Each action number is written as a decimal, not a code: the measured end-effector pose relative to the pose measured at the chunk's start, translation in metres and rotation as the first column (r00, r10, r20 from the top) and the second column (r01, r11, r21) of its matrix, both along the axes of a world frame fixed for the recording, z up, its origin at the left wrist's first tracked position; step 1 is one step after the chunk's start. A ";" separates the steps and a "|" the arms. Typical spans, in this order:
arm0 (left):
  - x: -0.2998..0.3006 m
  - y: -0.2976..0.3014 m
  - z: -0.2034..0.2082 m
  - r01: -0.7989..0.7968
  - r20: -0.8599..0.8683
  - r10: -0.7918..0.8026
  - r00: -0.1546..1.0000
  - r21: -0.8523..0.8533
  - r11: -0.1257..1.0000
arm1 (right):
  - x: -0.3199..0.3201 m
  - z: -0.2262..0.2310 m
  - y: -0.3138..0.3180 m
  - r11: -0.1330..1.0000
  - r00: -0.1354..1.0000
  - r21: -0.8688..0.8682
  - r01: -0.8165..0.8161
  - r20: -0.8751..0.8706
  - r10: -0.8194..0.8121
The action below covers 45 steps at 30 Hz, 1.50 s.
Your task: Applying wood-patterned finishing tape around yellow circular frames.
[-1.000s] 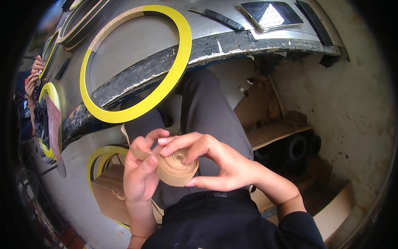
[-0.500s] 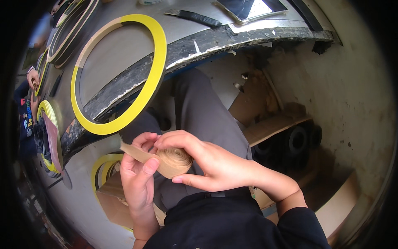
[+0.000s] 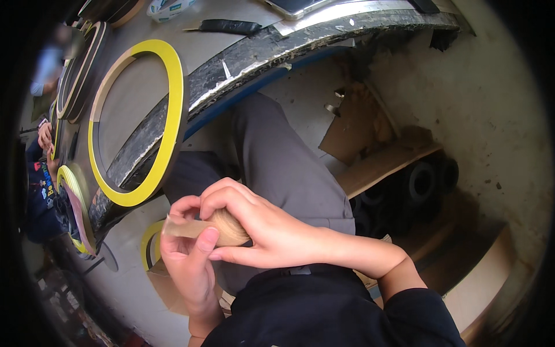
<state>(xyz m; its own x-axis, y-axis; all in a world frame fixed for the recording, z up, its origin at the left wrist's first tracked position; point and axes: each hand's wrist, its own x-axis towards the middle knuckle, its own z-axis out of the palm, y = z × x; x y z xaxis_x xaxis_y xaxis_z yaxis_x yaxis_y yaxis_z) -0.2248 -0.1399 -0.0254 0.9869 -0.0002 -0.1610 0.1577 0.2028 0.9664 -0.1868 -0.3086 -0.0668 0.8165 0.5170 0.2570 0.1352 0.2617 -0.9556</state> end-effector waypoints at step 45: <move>0.038 0.046 -0.005 -0.415 0.519 -0.291 0.804 0.839 0.351 | 0.028 -0.020 0.051 0.993 0.964 0.075 0.090 -0.259 -0.067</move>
<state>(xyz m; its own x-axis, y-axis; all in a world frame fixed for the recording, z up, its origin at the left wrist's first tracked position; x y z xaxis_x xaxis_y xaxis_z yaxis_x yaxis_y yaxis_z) -0.1866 -0.0939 -0.0303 0.8618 -0.1439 0.4864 -0.3694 -0.8351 0.4075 -0.1590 -0.2581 -0.0869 0.8978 0.4339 0.0753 -0.0869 0.3423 -0.9356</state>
